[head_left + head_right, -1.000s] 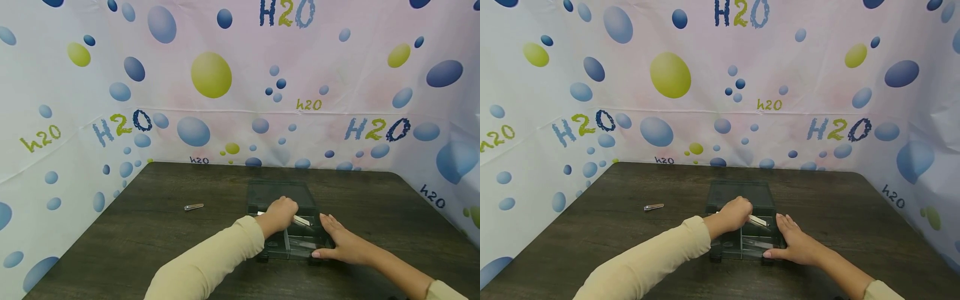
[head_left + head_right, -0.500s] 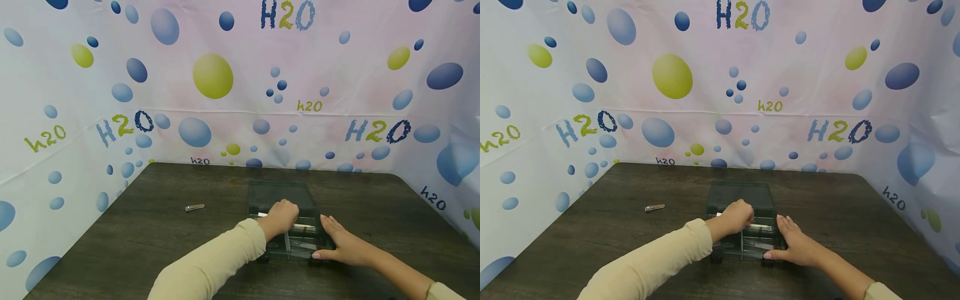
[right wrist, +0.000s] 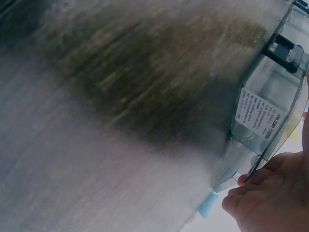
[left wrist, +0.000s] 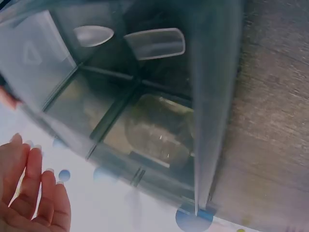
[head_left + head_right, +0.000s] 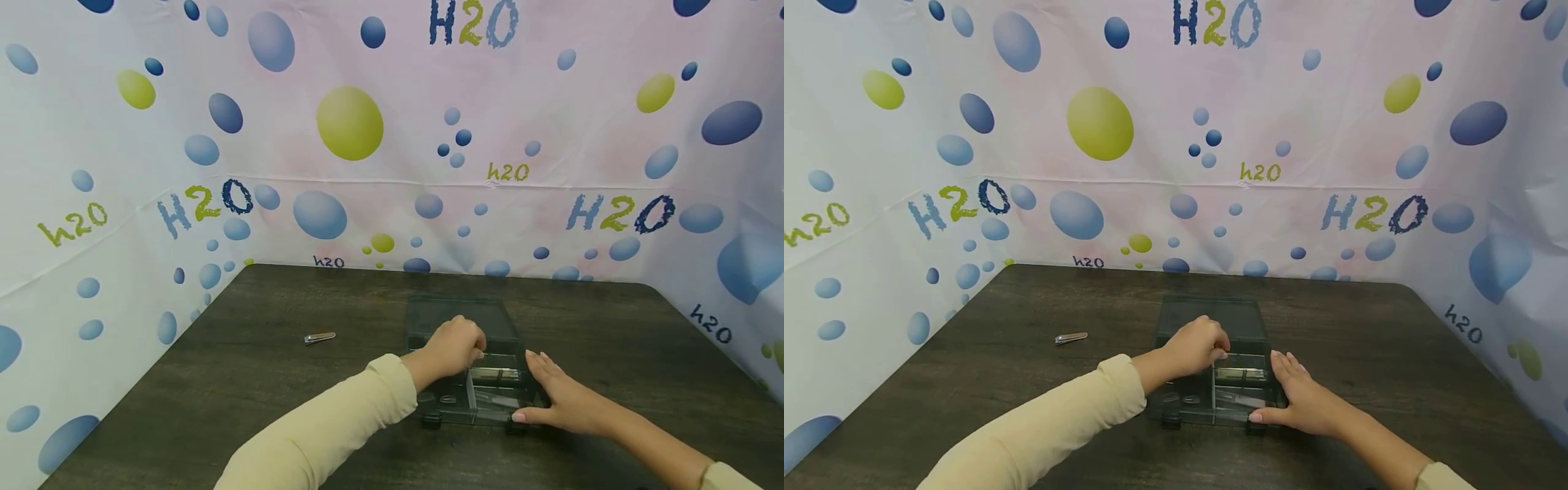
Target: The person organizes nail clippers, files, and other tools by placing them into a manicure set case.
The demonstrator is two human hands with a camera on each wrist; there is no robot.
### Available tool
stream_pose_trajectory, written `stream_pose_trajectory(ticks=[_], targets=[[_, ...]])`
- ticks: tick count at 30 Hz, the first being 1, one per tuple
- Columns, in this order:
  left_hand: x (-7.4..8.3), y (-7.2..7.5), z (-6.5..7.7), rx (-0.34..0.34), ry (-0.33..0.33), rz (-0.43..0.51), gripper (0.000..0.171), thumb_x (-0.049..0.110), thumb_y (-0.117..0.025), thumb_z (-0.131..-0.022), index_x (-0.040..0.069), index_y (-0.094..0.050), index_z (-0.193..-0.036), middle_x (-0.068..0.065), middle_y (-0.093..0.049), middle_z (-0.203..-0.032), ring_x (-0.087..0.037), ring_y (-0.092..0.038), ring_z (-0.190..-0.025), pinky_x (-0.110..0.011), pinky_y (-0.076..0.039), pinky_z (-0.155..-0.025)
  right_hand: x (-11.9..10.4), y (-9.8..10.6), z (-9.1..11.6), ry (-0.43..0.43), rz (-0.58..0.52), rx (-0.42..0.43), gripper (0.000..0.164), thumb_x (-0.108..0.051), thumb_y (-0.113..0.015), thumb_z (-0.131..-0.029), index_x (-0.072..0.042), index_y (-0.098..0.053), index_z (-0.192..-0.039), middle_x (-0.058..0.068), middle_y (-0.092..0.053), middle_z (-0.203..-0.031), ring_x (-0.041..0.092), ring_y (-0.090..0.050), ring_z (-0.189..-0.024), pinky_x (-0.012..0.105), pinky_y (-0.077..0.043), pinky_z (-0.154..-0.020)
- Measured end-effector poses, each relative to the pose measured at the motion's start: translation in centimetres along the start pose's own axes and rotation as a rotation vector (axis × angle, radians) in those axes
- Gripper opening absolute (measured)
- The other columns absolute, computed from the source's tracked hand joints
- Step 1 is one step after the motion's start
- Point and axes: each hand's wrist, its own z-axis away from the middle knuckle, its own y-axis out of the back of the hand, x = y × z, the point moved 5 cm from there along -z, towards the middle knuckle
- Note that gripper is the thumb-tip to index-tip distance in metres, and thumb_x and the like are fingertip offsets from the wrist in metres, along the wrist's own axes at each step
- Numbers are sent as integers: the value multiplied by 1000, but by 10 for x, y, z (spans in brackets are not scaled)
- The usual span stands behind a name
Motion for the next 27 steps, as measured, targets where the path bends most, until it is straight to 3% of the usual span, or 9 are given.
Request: stream_pose_trajectory(ticks=[6, 11, 19, 27], targets=[[-6, 24, 10, 157, -49, 66, 15, 19, -63, -89, 11, -73, -96, 0, -68, -96, -13, -56, -87, -18, -46, -76, 0, 0, 0, 2, 6, 4, 104, -47, -68, -80, 13, -11, -143, 37, -9, -147, 59, -5, -132, 73, -15, -98], [-18, 39, 21, 293, -40, 113, 15, 21, -64, -88, 11, -72, -96, 0, -67, -95, -15, -56, -90, -21, -47, -80, -1, 1, 0, 9, 14, 17, 104, -47, -68, -79, 13, -12, -143, 37, -10, -147, 58, -6, -132, 73, -14, -98], [-45, 49, 39, 428, -33, 164, 19, 21, -67, -85, 7, -71, -98, -5, -67, -98, -20, -56, -93, -32, -49, -82, 0, 1, 0, 2, 1, 7, 105, -48, -68, -79, 11, -11, -144, 36, -9, -148, 56, -5, -134, 73, -12, -99], [-82, 50, 60, 487, 56, 175, 21, 22, -70, -83, 7, -71, -97, -6, -67, -98, -24, -57, -98, -38, -48, -84, -1, 1, 0, 5, -6, -4, 105, -48, -67, -80, 11, -9, -144, 35, -7, -149, 56, -4, -134, 73, -12, -99]])
